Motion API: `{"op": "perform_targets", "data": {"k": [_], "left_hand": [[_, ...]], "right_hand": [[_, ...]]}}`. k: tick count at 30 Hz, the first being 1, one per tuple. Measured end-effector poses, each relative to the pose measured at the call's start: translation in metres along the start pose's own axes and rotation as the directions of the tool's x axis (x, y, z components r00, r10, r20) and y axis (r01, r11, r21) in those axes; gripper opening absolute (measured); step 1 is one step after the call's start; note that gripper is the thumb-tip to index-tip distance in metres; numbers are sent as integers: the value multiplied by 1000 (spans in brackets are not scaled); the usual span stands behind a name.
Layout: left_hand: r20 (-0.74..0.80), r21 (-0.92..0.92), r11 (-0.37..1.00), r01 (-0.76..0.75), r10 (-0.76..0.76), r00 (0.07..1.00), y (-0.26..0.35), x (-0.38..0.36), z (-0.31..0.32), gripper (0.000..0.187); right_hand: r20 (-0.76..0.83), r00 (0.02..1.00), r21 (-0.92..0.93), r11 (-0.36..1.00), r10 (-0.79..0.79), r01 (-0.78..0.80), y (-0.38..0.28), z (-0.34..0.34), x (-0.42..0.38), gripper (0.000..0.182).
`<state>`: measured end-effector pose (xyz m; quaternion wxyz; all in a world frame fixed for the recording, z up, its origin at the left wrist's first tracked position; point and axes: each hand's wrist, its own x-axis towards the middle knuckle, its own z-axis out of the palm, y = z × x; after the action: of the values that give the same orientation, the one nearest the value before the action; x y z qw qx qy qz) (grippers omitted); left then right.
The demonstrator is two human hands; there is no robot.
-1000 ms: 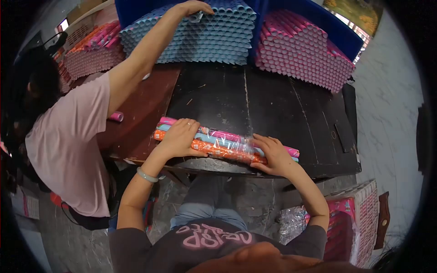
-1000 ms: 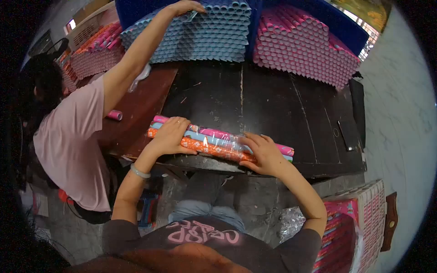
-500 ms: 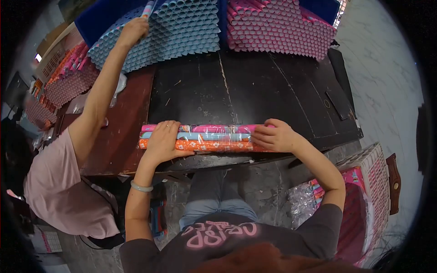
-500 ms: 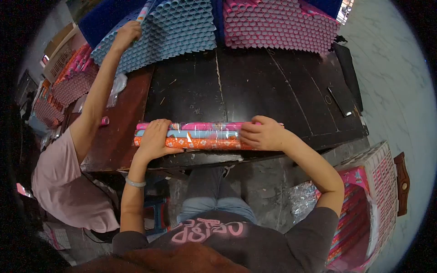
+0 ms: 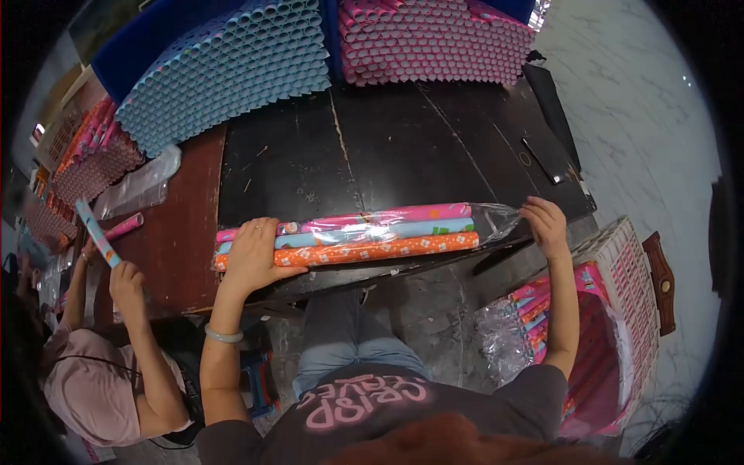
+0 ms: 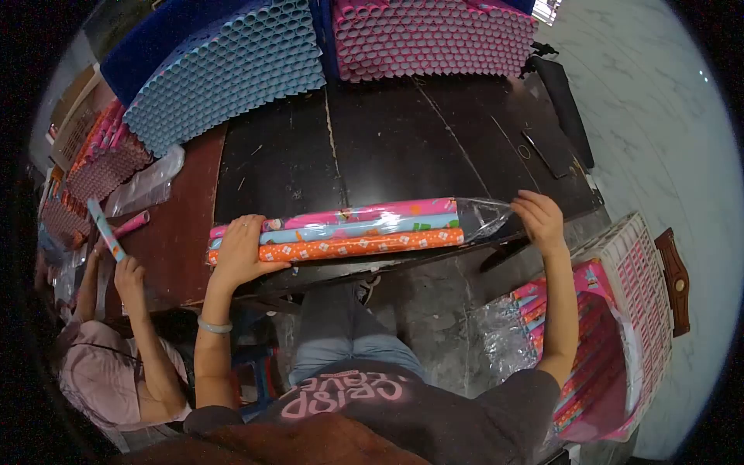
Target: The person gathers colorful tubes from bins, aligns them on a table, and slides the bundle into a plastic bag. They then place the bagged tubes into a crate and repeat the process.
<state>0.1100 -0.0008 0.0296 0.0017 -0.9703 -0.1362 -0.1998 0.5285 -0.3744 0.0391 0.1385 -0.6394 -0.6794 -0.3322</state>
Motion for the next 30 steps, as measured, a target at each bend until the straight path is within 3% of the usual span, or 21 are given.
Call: {"op": "perform_targets", "data": {"k": [2, 3, 4, 5, 7, 8, 10, 12, 14, 15, 17, 19, 21, 22, 23, 25, 28, 30], "left_hand": [[52, 1, 999, 36, -36, 998, 3, 0, -4, 89], [47, -8, 999, 35, -34, 998, 3, 0, -3, 89], [28, -2, 1000, 25, -25, 999, 2, -1, -1, 89], [12, 7, 1000, 11, -11, 1000, 1, -1, 0, 88], [30, 1, 1000, 10, -10, 999, 4, 0, 0, 88], [41, 0, 1000, 27, -27, 999, 6, 1, -3, 89], [63, 7, 1000, 27, -27, 998, 8, 3, -5, 89], [37, 9, 1000, 12, -12, 999, 8, 2, -4, 89], [58, -4, 1000, 23, -23, 998, 6, 1, -2, 90], [71, -24, 999, 42, -40, 997, 5, 1, -2, 91], [65, -14, 999, 30, -29, 997, 13, 4, -5, 90], [59, -16, 1000, 18, -17, 998, 17, 6, -4, 90], [70, -16, 1000, 20, -19, 997, 17, 8, -5, 91], [81, -13, 1000, 18, -17, 997, 17, 7, -6, 93], [87, -12, 1000, 23, -22, 996, 16, 7, -5, 93], [40, -42, 999, 15, -13, 999, 14, 4, -3, 96], [80, -25, 1000, -16, 18, 997, 21, 13, -15, 100], [147, -44, 999, -20, 26, 989, 27, 22, -20, 99]], "right_hand": [[-198, 954, -6, 973, 224, -230, 20, -3, -39, 22], [-273, 788, 253, 831, 552, -495, 27, 4, -63, 14], [-244, 521, 507, 566, 818, -650, 27, 6, -75, 10], [-144, 535, 580, 509, 832, -636, 28, 8, -87, 14], [99, 463, 778, 222, 881, -588, -3, 13, -61, 27], [266, 509, 803, 105, 818, -587, -11, 18, -55, 40], [439, 578, 826, -56, 688, -561, -30, 25, -35, 45], [380, 593, 882, -85, 710, -463, -45, 37, -16, 49], [480, 557, 865, -260, 678, -429, -50, 28, -3, 53], [404, 514, 889, -192, 757, -416, -49, 26, -1, 56], [336, 466, 925, -195, 819, -326, -35, 36, -22, 57], [346, 434, 912, -191, 832, -362, -30, 39, -31, 60], [470, 477, 882, -411, 742, -230, -33, 38, -33, 65], [497, 587, 863, -436, 639, -256, -36, 34, -30, 76], [503, 586, 859, -442, 635, -258, -38, 28, -26, 76], [487, 706, 842, -62, 514, -536, -43, 12, -11, 89], [598, 692, 767, -40, 403, -640, -54, 4, 12, 96], [570, 713, 779, 9, 408, -627, -60, 13, 18, 96]]}}
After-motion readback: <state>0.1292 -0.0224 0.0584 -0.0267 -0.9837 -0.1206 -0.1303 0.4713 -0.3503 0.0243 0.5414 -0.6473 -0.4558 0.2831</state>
